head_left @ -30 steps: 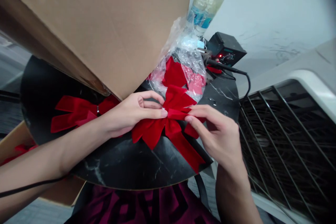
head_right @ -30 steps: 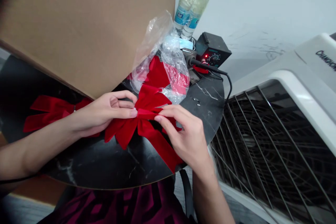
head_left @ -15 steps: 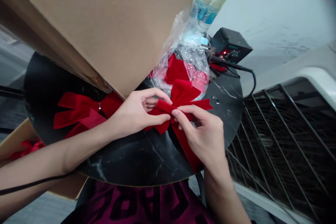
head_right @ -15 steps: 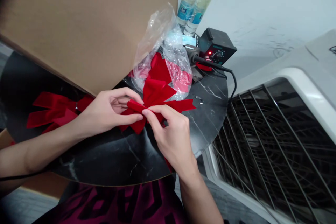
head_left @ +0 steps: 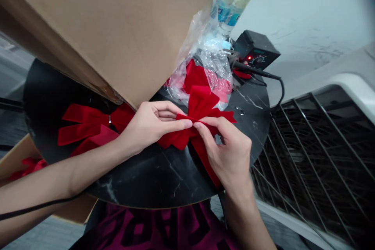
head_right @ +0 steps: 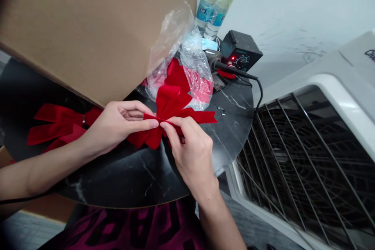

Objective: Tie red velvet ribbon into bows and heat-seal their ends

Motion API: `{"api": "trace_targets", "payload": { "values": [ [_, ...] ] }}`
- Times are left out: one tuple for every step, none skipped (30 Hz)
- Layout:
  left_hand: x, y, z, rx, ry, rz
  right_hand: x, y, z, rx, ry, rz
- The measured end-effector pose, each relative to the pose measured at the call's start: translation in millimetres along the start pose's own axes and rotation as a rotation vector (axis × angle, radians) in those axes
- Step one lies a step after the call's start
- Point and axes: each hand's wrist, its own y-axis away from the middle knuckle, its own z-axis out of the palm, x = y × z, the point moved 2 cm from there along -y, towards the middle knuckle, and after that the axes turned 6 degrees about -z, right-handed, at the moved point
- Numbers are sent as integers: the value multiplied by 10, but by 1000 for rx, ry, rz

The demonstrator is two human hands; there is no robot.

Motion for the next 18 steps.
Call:
{"api": "trace_targets", "payload": {
  "values": [
    [-6, 3, 5, -3, 7, 7, 5, -2, -6, -2, -12, 7],
    [-10, 6, 12, -5, 11, 14, 9, -5, -15, -3, -23, 22],
    [-11, 8, 18, -5, 14, 18, 12, -7, -24, -4, -32, 39],
    [-10, 10, 24, 2, 11, 17, 14, -6, -32, -3, -38, 58],
    [-8, 12, 29, 15, 0, 15, 16, -2, -36, -2, -46, 72],
    [-3, 14, 34, 33, -17, 13, 18, 7, -37, -1, -57, 82],
    [4, 16, 37, 53, -37, 13, 21, 20, -32, 4, -75, 88],
    [11, 19, 40, 72, -56, 16, 26, 39, -23, 13, -100, 97],
    [19, 21, 43, 85, -73, 20, 34, 60, -11, 29, -134, 115],
    [25, 22, 46, 91, -84, 20, 43, 83, 4, 56, -176, 147],
    [28, 23, 49, 92, -87, 16, 52, 105, 19, 88, -227, 191],
    [31, 23, 51, 89, -83, 10, 61, 124, 35, 120, -285, 243],
    [31, 23, 53, 81, -71, 5, 69, 138, 51, 147, -350, 299],
    [31, 22, 54, 70, -54, 2, 74, 147, 65, 168, -419, 352],
    [31, 21, 54, 61, -35, 3, 75, 152, 77, 182, -485, 397],
    [31, 20, 53, 53, -19, 7, 74, 153, 86, 192, -541, 432],
    [30, 20, 52, 47, -10, 9, 71, 153, 91, 203, -578, 457],
    [28, 21, 51, 44, -9, 10, 66, 156, 94, 216, -592, 473]
  ]
}}
